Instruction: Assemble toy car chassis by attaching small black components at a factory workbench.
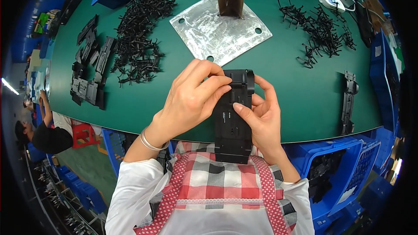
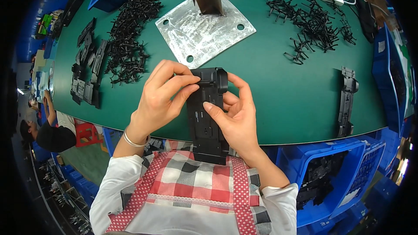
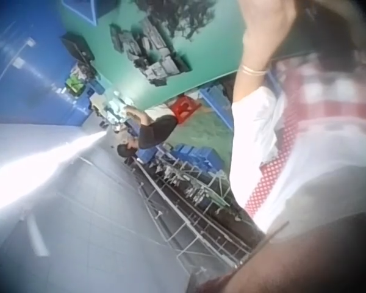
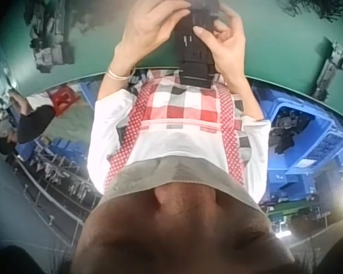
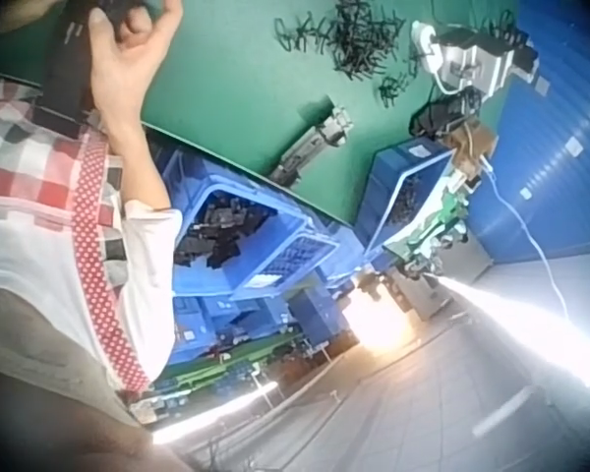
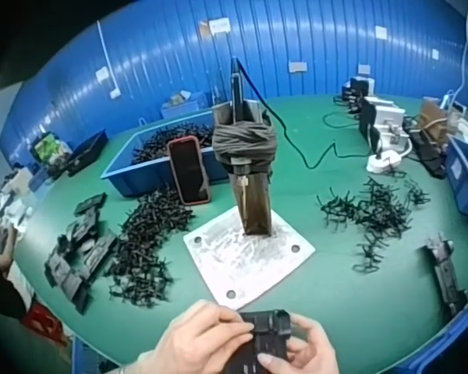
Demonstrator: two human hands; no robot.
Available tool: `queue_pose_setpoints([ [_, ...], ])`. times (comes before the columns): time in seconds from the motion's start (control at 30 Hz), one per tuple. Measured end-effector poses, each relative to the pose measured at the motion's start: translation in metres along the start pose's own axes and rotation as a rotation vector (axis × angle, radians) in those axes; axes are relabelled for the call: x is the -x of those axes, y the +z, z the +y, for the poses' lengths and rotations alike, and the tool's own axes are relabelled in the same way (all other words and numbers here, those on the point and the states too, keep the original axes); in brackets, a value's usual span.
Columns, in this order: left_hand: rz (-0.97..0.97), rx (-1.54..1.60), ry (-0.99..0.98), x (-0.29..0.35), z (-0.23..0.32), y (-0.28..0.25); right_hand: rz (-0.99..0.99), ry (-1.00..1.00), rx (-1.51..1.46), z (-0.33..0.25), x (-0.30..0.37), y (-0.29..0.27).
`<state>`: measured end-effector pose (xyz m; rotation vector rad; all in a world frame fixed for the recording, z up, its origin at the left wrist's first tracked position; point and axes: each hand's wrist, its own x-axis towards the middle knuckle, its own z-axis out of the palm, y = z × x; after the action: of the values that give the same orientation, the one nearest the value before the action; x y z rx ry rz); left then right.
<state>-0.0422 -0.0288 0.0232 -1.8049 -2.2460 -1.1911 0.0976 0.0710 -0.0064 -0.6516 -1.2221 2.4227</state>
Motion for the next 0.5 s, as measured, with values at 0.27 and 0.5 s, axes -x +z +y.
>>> queue_pose_setpoints([
  [0.27, -0.049, 0.064, 0.045, 0.001, -0.007, -0.002, 0.024, -0.081, 0.015, 0.004, 0.0, 0.0],
  [0.5, -0.036, 0.253, -0.024, 0.006, -0.011, 0.002, 0.077, -0.163, 0.092, 0.004, 0.001, 0.005],
])
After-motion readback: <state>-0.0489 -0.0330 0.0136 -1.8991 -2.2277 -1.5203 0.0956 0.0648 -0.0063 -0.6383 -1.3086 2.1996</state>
